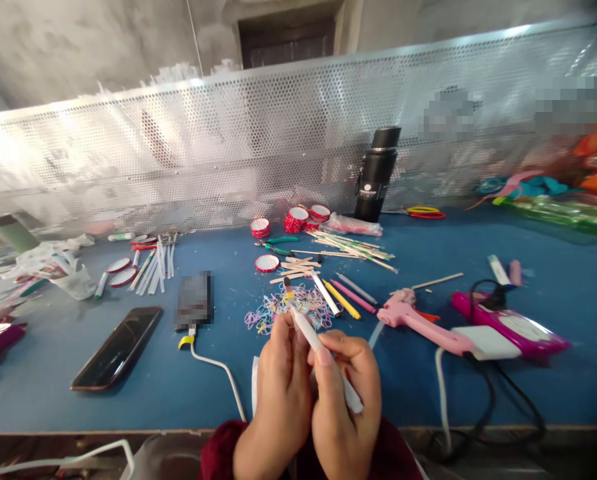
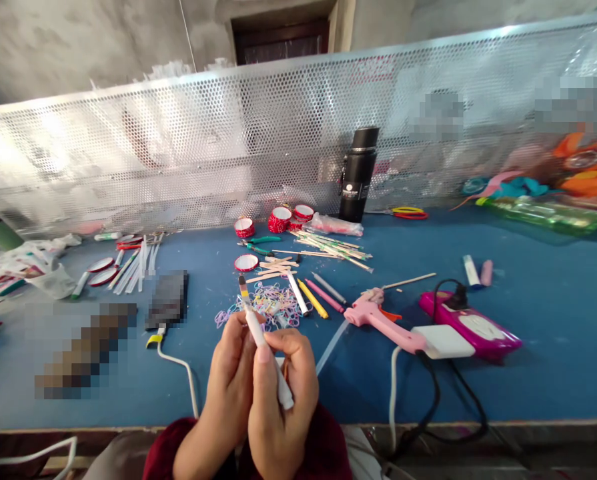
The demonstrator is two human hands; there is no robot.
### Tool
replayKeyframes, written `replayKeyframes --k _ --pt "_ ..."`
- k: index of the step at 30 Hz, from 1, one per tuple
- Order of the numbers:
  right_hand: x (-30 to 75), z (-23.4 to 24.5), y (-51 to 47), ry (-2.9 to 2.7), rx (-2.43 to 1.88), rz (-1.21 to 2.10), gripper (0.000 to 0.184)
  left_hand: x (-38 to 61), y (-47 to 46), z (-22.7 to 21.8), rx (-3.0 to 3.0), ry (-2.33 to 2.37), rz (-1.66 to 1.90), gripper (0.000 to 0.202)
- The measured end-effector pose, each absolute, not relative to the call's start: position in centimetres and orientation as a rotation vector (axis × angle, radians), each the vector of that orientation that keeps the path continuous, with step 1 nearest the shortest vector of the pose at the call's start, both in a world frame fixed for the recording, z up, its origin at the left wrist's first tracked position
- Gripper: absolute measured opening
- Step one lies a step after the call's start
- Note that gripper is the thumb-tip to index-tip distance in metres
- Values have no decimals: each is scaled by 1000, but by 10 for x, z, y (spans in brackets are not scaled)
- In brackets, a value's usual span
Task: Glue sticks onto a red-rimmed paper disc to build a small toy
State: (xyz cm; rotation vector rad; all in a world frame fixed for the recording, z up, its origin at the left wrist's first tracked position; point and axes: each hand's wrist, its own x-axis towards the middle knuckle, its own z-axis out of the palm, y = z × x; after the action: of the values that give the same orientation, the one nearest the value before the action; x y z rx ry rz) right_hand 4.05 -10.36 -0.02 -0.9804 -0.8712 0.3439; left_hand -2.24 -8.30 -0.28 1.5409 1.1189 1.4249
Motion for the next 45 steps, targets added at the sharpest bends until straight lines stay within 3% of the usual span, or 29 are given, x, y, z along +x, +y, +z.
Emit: replayKeyframes --k 24,33,45 --pt "54 4 -87 -790 -934 636 32 -21 -70 1 1486 984 1417 28" --pt "58 18 -74 -930 -961 293 26 -22 -62 1 1513 1026 1436 22" --pt "56 18 -70 -888 -932 453 26 -23 -59 9 1548 1017 1483 30"
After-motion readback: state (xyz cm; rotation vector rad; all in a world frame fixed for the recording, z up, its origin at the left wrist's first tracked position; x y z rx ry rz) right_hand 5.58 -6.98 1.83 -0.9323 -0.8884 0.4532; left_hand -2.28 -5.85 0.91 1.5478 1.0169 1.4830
